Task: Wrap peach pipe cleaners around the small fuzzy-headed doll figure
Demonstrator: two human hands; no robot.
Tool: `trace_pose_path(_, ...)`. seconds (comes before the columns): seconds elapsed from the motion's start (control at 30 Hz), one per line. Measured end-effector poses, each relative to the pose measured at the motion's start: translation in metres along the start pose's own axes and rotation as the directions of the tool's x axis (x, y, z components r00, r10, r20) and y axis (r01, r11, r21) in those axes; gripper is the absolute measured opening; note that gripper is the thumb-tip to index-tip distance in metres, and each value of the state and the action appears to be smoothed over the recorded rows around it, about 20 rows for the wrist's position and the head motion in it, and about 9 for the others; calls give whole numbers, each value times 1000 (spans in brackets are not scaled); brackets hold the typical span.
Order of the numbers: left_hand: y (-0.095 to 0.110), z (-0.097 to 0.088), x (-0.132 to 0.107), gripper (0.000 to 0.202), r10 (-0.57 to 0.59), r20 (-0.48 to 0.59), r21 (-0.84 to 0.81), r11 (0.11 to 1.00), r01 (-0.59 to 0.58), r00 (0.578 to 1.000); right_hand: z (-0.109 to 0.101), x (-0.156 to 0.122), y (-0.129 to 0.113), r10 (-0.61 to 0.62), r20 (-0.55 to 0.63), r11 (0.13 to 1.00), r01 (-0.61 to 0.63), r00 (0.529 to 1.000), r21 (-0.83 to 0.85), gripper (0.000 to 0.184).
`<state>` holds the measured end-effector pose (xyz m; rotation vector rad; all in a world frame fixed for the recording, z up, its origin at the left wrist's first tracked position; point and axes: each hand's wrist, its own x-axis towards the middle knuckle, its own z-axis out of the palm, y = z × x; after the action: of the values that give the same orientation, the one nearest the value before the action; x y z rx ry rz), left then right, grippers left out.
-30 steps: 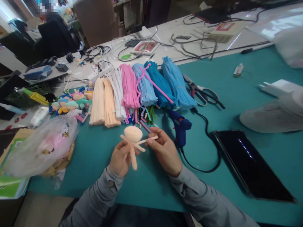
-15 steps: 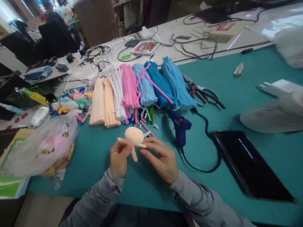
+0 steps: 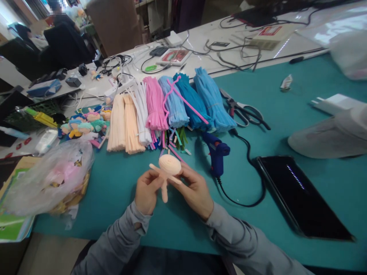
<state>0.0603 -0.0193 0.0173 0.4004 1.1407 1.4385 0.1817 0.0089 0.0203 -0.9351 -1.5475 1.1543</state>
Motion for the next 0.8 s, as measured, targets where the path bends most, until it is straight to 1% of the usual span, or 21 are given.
trace_pose_path(0.13,2,1,0,35,-82,24,-3,997,82,996,-2,0,1,-4,20,1000,4,1000,-24,30)
trace_pose_path(0.3,1,0,1,32,-156,64,-10,988,157,986,-3,0,2,-114,86,982,125,990,-142,23)
trace_pose_path(0.43,3,1,-1,33,-161,99,-38,985,166,982,-4,3,2,-171,89,968,184,981,-169,23)
trace_pose_path(0.53,4,0,-1,34,-121,133,-15,992,124,984,-4,3,1,-166,57,979,172,984,-108,26)
trace_pose_path(0.67,3,-3,-1,33,-5,206,44,999,-4,979,-5,0,2,-89,-42,996,89,995,-2,32)
trace_pose_path(0.73,1,-6,-1,30,44,235,93,993,-68,971,-6,-3,2,-85,-52,996,86,995,24,29)
trace_pose_path(0.8,0,-9,-1,27,89,254,149,980,-130,963,-7,-4,1,-106,-39,994,107,994,13,22)
